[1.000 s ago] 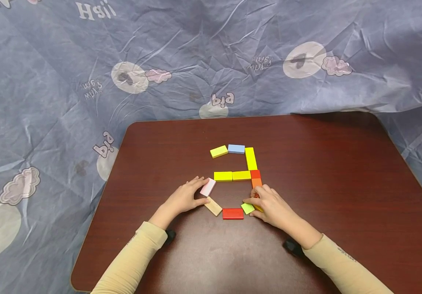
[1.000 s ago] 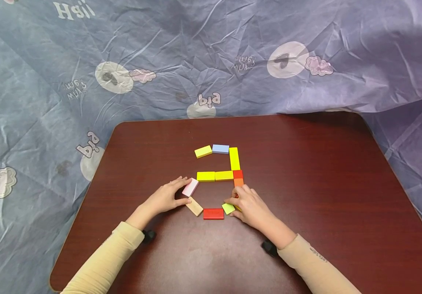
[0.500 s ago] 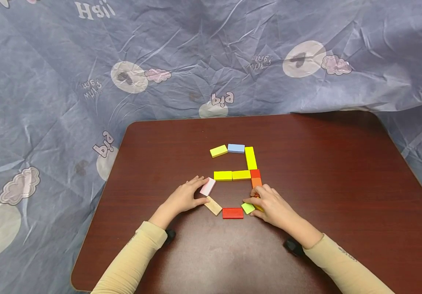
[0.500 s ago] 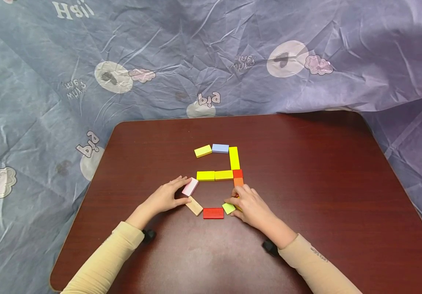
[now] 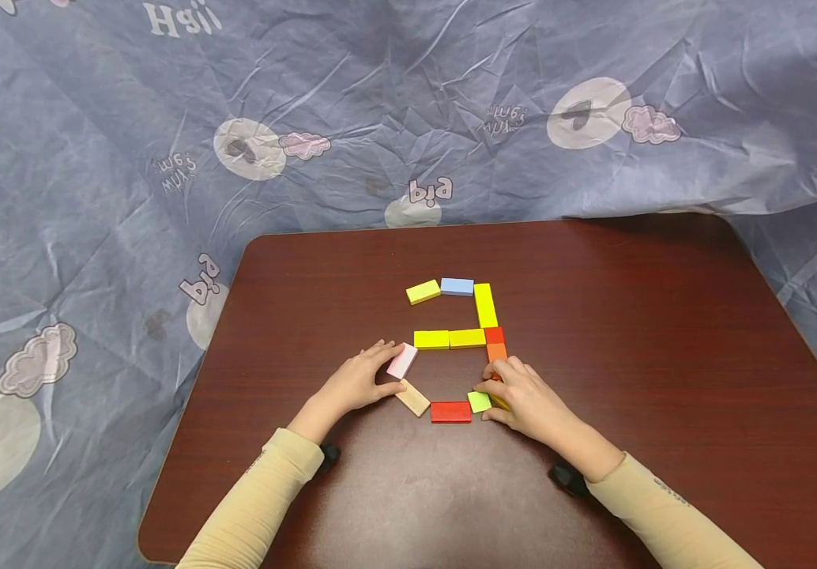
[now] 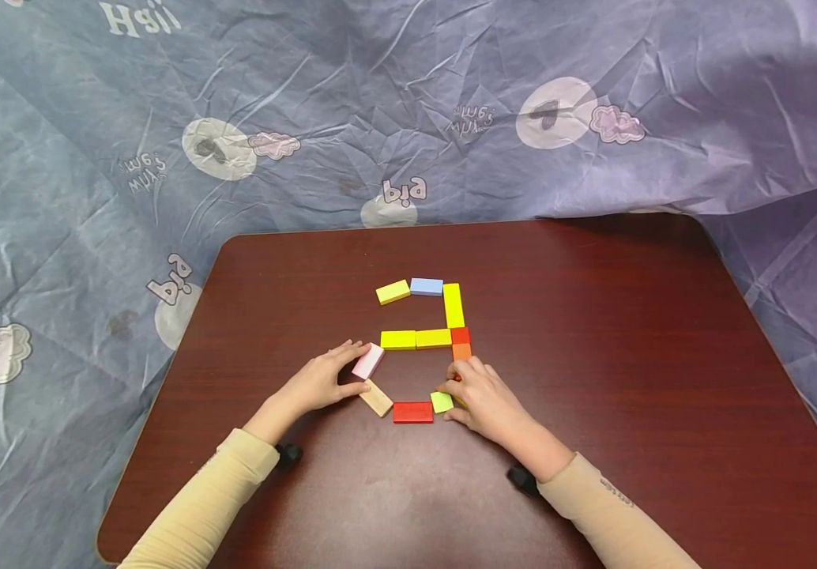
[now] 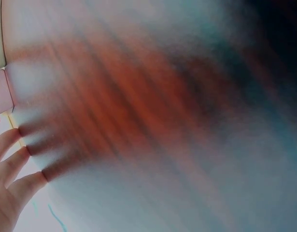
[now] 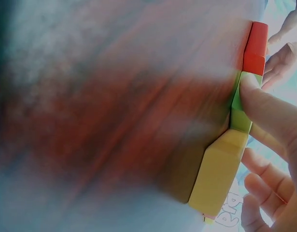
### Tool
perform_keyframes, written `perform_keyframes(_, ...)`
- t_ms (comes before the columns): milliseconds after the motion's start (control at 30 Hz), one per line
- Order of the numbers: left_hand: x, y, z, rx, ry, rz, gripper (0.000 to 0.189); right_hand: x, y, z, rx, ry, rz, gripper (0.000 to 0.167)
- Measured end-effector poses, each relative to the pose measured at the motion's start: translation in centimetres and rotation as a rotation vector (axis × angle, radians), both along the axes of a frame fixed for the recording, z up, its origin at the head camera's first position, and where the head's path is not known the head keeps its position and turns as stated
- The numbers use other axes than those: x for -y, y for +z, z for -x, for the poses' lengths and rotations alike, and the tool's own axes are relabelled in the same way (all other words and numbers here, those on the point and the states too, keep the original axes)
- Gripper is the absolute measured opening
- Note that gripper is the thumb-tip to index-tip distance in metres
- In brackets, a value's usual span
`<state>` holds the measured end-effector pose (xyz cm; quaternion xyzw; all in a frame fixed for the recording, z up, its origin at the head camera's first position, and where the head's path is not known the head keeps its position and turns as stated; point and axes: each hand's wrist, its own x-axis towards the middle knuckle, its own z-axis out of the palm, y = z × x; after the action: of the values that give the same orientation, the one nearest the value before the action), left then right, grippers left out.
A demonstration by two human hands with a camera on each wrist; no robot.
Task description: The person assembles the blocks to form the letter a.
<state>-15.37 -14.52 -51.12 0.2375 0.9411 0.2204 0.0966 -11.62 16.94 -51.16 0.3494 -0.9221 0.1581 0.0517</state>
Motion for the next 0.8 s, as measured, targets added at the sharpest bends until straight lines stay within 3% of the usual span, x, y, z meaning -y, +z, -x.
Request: perform_keyframes(800,0.0,-0.13,0.11,0.006,0.001,0.004,0.071,-0.21,0.3,-0.24,-0.022,-0.012,0.022,0.05)
